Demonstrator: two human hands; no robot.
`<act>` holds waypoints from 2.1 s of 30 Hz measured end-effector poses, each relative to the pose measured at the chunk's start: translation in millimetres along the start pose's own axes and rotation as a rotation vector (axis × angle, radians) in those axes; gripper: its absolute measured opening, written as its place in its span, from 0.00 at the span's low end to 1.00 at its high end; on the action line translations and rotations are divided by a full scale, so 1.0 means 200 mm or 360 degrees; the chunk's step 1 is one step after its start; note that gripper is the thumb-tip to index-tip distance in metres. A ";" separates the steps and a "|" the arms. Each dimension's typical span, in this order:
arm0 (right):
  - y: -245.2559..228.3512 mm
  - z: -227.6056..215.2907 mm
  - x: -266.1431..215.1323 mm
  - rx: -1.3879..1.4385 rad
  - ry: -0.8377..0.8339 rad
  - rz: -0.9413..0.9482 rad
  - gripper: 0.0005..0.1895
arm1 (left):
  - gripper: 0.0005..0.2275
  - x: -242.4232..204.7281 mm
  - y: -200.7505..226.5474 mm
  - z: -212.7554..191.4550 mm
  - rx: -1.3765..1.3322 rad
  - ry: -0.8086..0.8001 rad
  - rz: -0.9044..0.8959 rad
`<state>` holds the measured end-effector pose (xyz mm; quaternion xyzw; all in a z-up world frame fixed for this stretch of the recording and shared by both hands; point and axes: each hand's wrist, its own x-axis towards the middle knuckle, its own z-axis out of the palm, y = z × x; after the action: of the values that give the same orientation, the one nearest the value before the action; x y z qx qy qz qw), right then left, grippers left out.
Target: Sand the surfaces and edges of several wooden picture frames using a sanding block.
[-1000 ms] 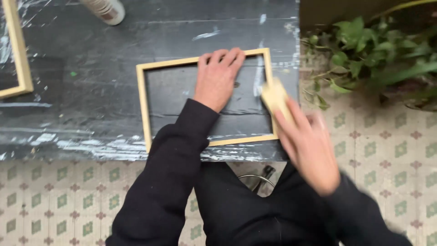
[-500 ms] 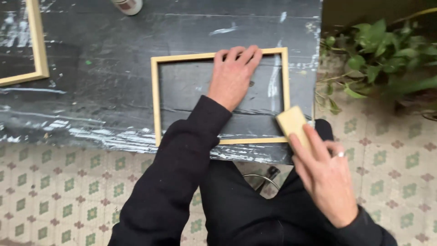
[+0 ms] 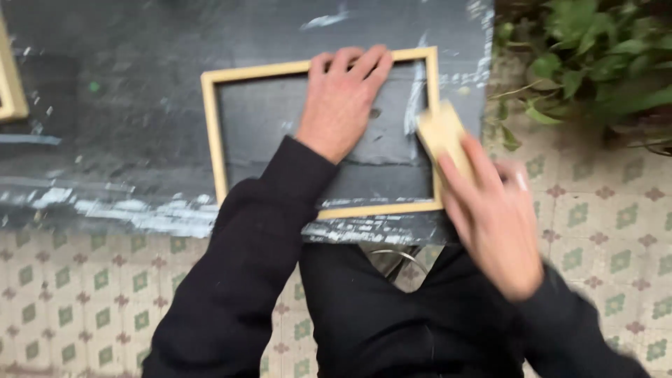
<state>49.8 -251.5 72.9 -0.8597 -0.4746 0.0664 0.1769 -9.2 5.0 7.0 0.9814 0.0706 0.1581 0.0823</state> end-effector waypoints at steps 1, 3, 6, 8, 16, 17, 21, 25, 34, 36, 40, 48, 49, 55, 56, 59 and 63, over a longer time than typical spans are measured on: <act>0.04 0.02 0.16 -0.0027 0.0080 -0.0107 0.26 | 0.24 0.01 -0.02 -0.03 -0.0019 -0.0002 -0.0036; 0.12 0.02 0.25 -0.0023 0.0142 -0.0120 0.26 | 0.24 0.03 -0.02 -0.03 -0.0030 -0.0020 -0.0023; 0.20 -0.06 0.22 -0.0020 0.0261 -0.0133 0.27 | 0.25 0.04 -0.03 -0.06 -0.0125 -0.0059 0.0007; 0.29 -0.06 0.13 0.0010 0.0319 -0.0159 0.27 | 0.25 0.03 -0.07 -0.10 -0.0177 -0.0087 0.0001; 0.67 0.07 -0.50 0.0274 0.0275 0.0447 0.23 | 0.19 0.05 -0.21 -0.31 -0.0197 -0.0232 -0.0020; 0.77 0.14 -0.56 0.0281 0.0334 0.0417 0.23 | 0.19 0.06 -0.22 -0.30 -0.0153 -0.0189 0.0001; 1.12 0.34 -0.67 0.0144 0.0352 0.0069 0.27 | 0.16 0.09 -0.27 -0.30 -0.0173 -0.0286 -0.0119; 0.62 0.18 -0.39 0.0699 0.0706 0.0446 0.25 | 0.12 0.09 -0.30 -0.29 -0.0141 -0.0407 -0.0149; 0.31 -0.05 -0.06 0.0385 0.0365 0.0122 0.27 | 0.17 -0.24 -0.32 -0.43 -0.0317 -0.0205 -0.0739; 0.27 -0.04 0.04 0.0330 0.0343 0.0006 0.28 | 0.22 -0.31 -0.25 -0.42 -0.0401 -0.0167 -0.0847; 0.18 -0.03 0.27 0.0194 0.0235 -0.0130 0.29 | 0.35 -0.24 -0.05 -0.52 -0.0415 -0.0201 -0.1195; 0.10 0.04 0.50 -0.0018 0.0259 -0.0191 0.26 | 0.26 0.12 -0.02 0.02 -0.0010 0.0122 -0.0203; 0.10 0.06 0.45 -0.0068 0.0184 -0.0130 0.25 | 0.26 0.15 0.00 0.10 0.0086 0.0108 -0.0201; -0.09 -0.04 -0.14 0.0080 0.0079 -0.0083 0.27 | 0.23 0.18 -0.02 0.15 0.0084 0.0130 -0.0192; -0.07 -0.04 -0.03 0.0086 0.0080 -0.0106 0.27 | 0.23 0.21 -0.06 0.14 0.0101 0.0137 -0.0208; -0.06 -0.02 0.20 -0.0066 0.0058 -0.0050 0.28 | 0.23 0.21 -0.07 0.12 0.0010 0.0155 -0.0146; 0.00 0.01 0.37 -0.0069 0.0193 -0.0145 0.24 | 0.21 0.26 -0.06 0.13 -0.0010 0.0199 -0.0119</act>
<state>89.1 -187.7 74.9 -0.8433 -0.5029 -0.0041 0.1895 46.0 21.8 -4.4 0.9661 0.1117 0.2161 0.0866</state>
